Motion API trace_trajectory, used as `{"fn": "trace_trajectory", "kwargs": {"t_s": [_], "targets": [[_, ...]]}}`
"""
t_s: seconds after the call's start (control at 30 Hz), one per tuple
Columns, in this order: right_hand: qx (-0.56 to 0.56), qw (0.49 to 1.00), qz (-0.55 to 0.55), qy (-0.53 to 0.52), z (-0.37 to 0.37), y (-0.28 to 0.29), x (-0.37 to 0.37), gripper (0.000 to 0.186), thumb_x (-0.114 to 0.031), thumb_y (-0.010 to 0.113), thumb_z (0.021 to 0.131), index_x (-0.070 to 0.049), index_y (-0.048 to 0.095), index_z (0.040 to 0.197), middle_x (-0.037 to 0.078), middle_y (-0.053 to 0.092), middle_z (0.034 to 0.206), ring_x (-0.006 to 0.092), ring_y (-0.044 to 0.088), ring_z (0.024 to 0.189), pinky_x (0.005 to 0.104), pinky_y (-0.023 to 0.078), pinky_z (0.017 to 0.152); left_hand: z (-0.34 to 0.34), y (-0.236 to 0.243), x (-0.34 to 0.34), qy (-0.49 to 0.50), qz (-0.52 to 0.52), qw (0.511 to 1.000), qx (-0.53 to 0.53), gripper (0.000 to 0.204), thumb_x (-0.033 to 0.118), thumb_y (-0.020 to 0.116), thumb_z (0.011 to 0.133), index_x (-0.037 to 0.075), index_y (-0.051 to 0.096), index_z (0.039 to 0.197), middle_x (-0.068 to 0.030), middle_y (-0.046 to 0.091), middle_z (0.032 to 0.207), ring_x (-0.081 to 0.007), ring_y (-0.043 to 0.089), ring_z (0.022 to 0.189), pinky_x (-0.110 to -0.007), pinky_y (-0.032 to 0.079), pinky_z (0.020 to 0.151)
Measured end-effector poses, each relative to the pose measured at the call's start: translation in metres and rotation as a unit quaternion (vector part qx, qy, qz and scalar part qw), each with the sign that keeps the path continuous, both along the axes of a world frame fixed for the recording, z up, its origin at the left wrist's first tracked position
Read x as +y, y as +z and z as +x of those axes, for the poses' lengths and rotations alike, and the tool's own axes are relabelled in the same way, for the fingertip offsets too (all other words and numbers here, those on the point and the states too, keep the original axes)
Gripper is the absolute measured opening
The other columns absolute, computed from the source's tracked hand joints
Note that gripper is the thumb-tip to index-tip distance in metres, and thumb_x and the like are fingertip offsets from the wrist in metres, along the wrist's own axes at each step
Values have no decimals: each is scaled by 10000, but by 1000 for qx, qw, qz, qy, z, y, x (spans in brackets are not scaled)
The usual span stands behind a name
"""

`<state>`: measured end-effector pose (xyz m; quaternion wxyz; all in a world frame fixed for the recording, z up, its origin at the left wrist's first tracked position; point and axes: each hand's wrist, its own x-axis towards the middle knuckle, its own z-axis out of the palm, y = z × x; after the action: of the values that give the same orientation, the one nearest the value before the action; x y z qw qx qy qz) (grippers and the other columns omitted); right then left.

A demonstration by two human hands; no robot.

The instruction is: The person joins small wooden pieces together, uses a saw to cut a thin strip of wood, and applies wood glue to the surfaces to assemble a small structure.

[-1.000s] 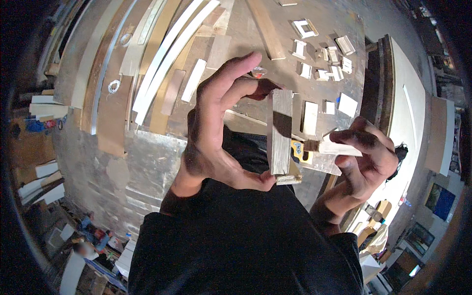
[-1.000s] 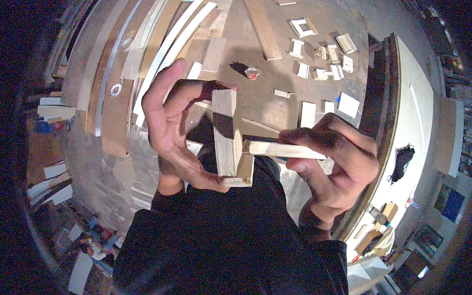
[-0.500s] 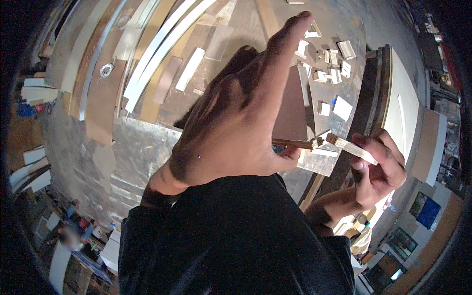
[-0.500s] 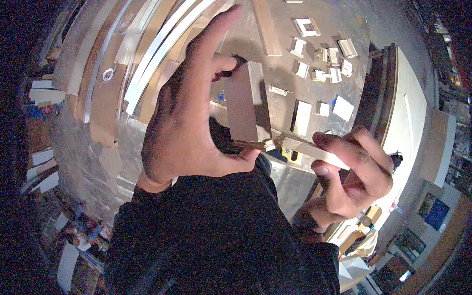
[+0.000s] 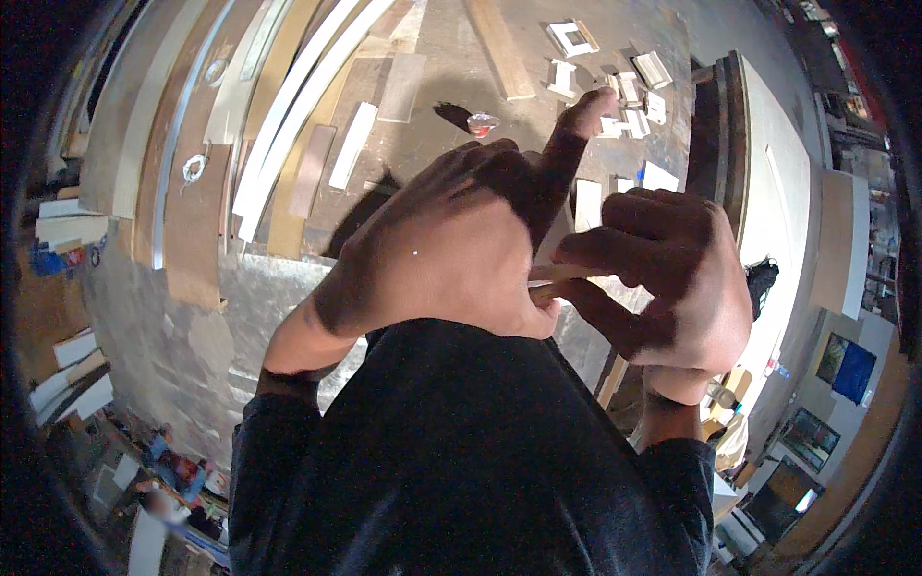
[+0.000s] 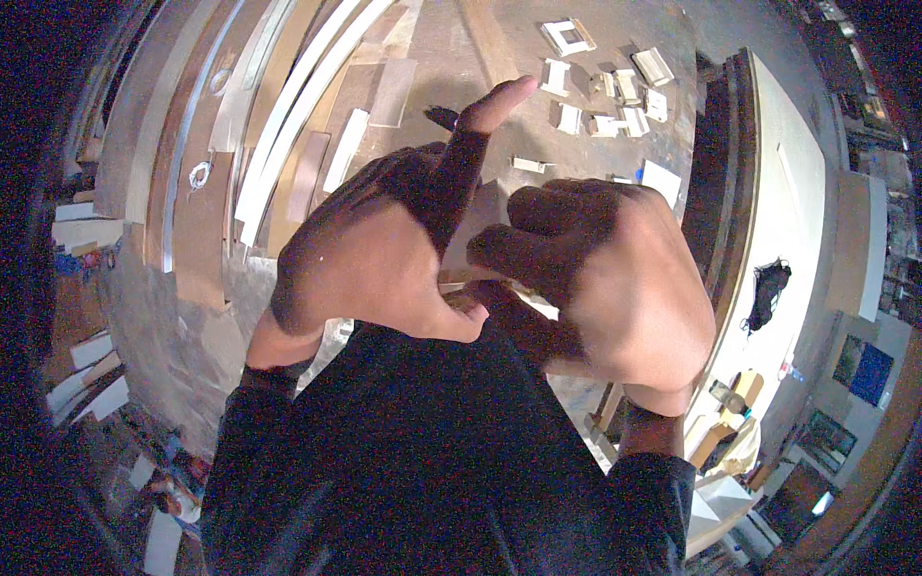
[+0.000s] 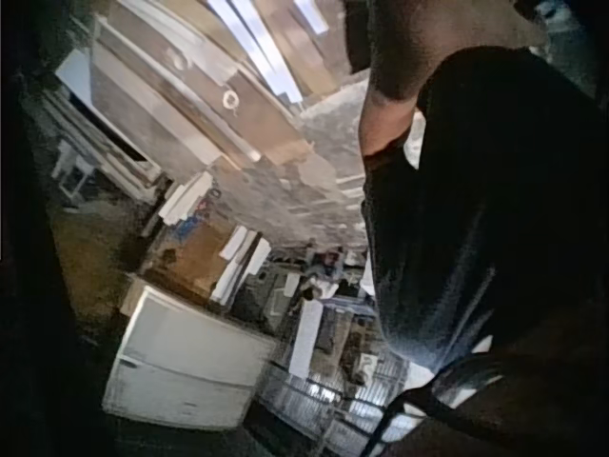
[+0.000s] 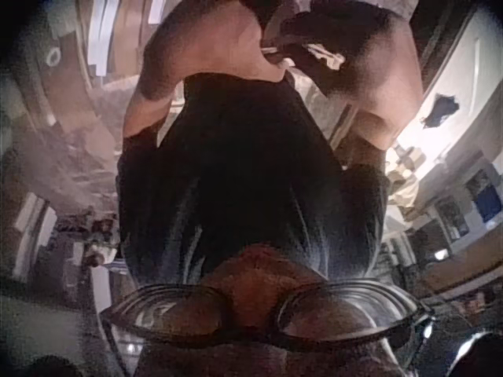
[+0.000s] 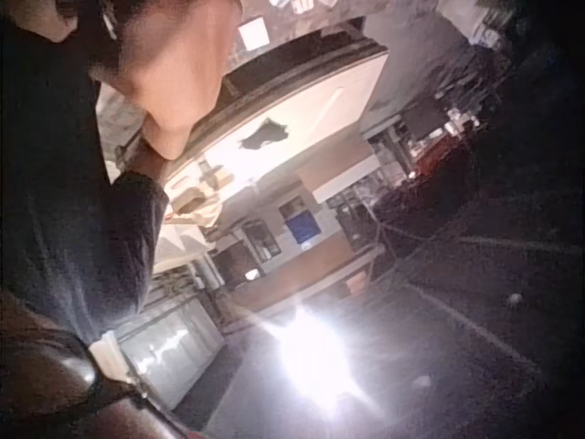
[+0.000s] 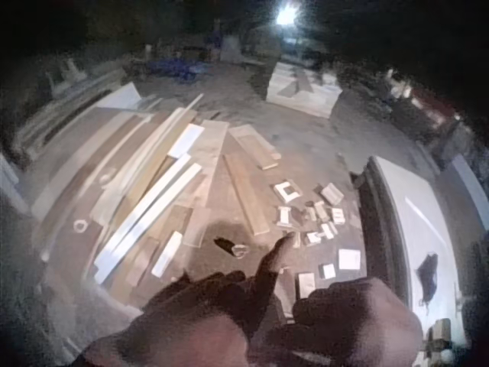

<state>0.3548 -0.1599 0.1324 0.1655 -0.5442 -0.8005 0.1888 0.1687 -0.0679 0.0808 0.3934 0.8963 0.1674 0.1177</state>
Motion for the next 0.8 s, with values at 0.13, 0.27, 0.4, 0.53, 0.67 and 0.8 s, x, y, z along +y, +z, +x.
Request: {"fn": "trace_trajectory", "kwargs": {"t_s": [0.13,0.27,0.4,0.53,0.67,0.8], "targets": [[52,997,17,55,-1,1,3,281,-68,814,610,-88,751,883,42,545,632,210,562,540,328,410,474,0,-1,-1,-46,-77,995,32,1283,320,810,672,-114,-37,1531,-288,663,889,-449,649,837,-447,529,807],[76,995,-10,65,2,6,-2,238,-68,796,639,-85,748,872,52,579,658,230,583,553,328,438,486,-6,-5,-9,-48,-26,997,62,1298,337,814,660,-113,-40,1529,-304,660,938,-446,657,859,-443,531,824],[83,991,3,109,-4,4,0,211,-80,785,661,-77,747,868,69,640,713,231,619,580,322,458,502,-7,-23,-15,-69,-66,995,-4,1212,276,826,663,41,54,1568,-184,702,939,-374,691,809,-443,545,739],[33,989,-95,110,-4,11,-1,203,-138,738,673,-116,754,874,106,711,807,331,680,741,408,526,637,-2,-10,-18,-129,-67,987,65,1249,345,813,669,-124,17,1509,-320,662,1039,-446,667,947,-415,532,883],[37,992,-90,85,-3,14,-9,182,-141,744,687,-103,752,865,107,715,799,333,680,739,407,524,641,-2,-10,-22,-129,-98,985,68,1318,381,816,663,-199,-45,1475,-355,654,1058,-465,657,1009,-390,521,951],[77,989,-52,118,-4,6,-12,135,-97,764,718,-75,742,849,81,697,771,254,647,626,340,481,555,1,-17,-17,-176,-134,975,11,1336,408,824,663,-214,-46,1463,-315,673,1053,-444,665,992,-368,533,907]]}}
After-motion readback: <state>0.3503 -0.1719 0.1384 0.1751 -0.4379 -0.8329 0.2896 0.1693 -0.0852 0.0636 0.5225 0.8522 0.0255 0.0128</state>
